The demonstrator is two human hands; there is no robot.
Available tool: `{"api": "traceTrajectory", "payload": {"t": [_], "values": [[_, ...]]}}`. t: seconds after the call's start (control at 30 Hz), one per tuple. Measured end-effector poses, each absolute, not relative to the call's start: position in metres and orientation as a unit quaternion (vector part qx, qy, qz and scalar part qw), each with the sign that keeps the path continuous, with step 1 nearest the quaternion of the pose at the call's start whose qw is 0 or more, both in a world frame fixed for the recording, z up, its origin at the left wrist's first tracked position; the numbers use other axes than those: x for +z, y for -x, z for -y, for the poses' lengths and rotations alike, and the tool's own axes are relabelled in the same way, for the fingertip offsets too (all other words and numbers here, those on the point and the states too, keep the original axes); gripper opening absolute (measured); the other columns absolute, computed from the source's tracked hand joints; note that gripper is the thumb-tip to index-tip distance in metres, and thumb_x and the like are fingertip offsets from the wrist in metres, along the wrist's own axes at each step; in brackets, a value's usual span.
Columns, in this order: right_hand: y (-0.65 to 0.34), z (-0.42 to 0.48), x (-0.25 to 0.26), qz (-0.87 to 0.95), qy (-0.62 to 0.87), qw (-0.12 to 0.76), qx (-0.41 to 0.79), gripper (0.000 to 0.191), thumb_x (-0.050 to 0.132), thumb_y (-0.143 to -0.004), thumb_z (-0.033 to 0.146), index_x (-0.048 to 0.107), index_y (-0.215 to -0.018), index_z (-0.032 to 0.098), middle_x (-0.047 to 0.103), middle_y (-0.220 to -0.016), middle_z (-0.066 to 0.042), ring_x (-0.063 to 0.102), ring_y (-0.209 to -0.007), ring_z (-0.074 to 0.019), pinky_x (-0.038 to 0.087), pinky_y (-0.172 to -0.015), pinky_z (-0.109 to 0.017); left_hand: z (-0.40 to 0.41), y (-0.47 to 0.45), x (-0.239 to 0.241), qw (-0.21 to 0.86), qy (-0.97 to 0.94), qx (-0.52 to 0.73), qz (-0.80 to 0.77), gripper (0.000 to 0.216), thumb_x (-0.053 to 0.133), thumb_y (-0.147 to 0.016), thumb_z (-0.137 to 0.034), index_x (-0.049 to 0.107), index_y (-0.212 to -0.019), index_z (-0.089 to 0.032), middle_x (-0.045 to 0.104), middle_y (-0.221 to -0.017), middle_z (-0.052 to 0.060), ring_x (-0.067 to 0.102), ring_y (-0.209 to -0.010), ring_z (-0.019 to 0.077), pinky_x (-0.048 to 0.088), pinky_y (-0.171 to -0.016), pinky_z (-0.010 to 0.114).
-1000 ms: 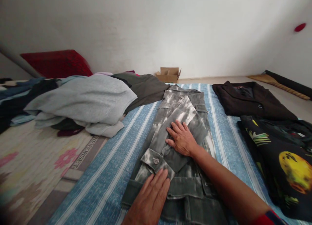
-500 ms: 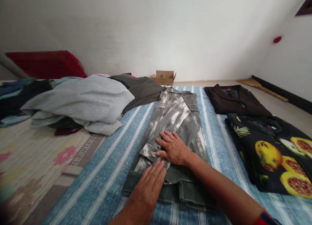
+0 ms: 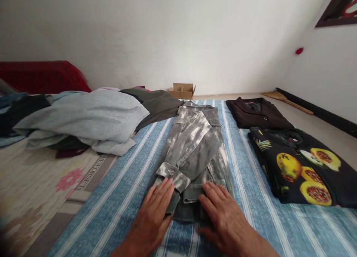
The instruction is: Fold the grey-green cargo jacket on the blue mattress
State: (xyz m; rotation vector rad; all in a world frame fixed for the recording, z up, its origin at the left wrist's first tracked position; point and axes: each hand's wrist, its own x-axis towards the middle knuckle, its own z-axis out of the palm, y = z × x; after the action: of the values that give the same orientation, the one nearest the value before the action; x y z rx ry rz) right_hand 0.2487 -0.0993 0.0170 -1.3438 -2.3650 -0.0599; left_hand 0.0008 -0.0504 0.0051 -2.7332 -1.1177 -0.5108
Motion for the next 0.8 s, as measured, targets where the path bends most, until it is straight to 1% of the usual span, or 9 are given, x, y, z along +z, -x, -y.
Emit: {"api": "traceTrajectory", "payload": {"t": [0.07,0.13,0.2,0.3,0.43,0.57,0.7,0.8], "values": [[-0.243,0.105,0.003,0.820,0.513,0.242,-0.076,0.034,0.056,-0.082,0.029,0.056,-0.113,0.015,0.059,-0.124,-0.017,0.054,-0.117,-0.0311,0.051,-0.091,-0.049,0.049,0.001,-0.004,0.089,0.909,-0.174,0.367,0.067,0.041,-0.071,-0.004,0.040,-0.138,-0.009,0.044,-0.145,0.013,0.031,-0.138,0.0252,0.038,-0.107,0.046],[-0.236,0.105,-0.005,0.798,0.526,0.273,-0.113,0.019,0.051,-0.084,0.023,0.057,-0.100,0.016,0.063,-0.114,-0.016,0.058,-0.110,-0.0298,0.053,-0.087,-0.047,0.047,0.001,-0.012,0.111,0.908,-0.181,0.361,0.065,0.040,-0.071,-0.003,0.043,-0.136,-0.010,0.045,-0.144,0.013,0.034,-0.137,0.0250,0.037,-0.107,0.045],[-0.231,0.102,-0.007,0.792,0.518,0.295,-0.131,0.012,0.046,-0.085,0.018,0.056,-0.091,0.018,0.065,-0.107,-0.013,0.060,-0.104,-0.0272,0.054,-0.085,-0.043,0.046,0.002,-0.015,0.135,0.907,-0.185,0.354,0.063,0.038,-0.072,-0.002,0.046,-0.134,-0.010,0.047,-0.143,0.012,0.035,-0.136,0.0239,0.035,-0.108,0.043],[-0.225,0.097,-0.005,0.787,0.505,0.325,-0.142,0.015,0.042,-0.085,0.011,0.055,-0.084,0.019,0.066,-0.100,-0.010,0.062,-0.099,-0.0230,0.054,-0.085,-0.038,0.044,0.002,-0.016,0.163,0.906,-0.186,0.342,0.061,0.037,-0.073,-0.002,0.048,-0.132,-0.011,0.049,-0.141,0.011,0.037,-0.135,0.0222,0.030,-0.111,0.041],[-0.217,0.094,-0.007,0.775,0.505,0.346,-0.160,0.017,0.041,-0.085,0.009,0.056,-0.087,0.018,0.065,-0.105,-0.010,0.060,-0.102,-0.0241,0.052,-0.087,-0.041,0.042,0.004,-0.017,0.186,0.906,-0.190,0.328,0.060,0.038,-0.073,-0.002,0.049,-0.131,-0.011,0.050,-0.140,0.011,0.036,-0.135,0.0223,0.026,-0.112,0.041],[-0.213,0.094,-0.018,0.774,0.497,0.356,-0.168,0.020,0.040,-0.085,0.010,0.057,-0.084,0.019,0.066,-0.102,-0.009,0.062,-0.099,-0.0227,0.052,-0.087,-0.040,0.042,0.004,-0.020,0.186,0.904,-0.197,0.330,0.060,0.040,-0.074,-0.003,0.050,-0.131,-0.013,0.050,-0.140,0.009,0.035,-0.136,0.0223,0.027,-0.112,0.041],[-0.213,0.095,-0.023,0.773,0.495,0.355,-0.174,0.021,0.040,-0.085,0.008,0.058,-0.087,0.018,0.066,-0.106,-0.010,0.061,-0.103,-0.0225,0.051,-0.088,-0.040,0.043,0.003,-0.016,0.173,0.909,-0.202,0.321,0.058,0.039,-0.075,-0.002,0.051,-0.131,-0.013,0.051,-0.140,0.009,0.034,-0.137,0.0239,0.026,-0.112,0.044],[-0.212,0.094,-0.025,0.776,0.486,0.358,-0.184,0.022,0.038,-0.084,0.006,0.057,-0.085,0.018,0.066,-0.105,-0.010,0.061,-0.104,-0.0227,0.051,-0.088,-0.040,0.042,0.003,-0.014,0.178,0.911,-0.207,0.308,0.056,0.039,-0.077,-0.002,0.052,-0.131,-0.012,0.052,-0.139,0.009,0.032,-0.137,0.0239,0.024,-0.113,0.044]]}}
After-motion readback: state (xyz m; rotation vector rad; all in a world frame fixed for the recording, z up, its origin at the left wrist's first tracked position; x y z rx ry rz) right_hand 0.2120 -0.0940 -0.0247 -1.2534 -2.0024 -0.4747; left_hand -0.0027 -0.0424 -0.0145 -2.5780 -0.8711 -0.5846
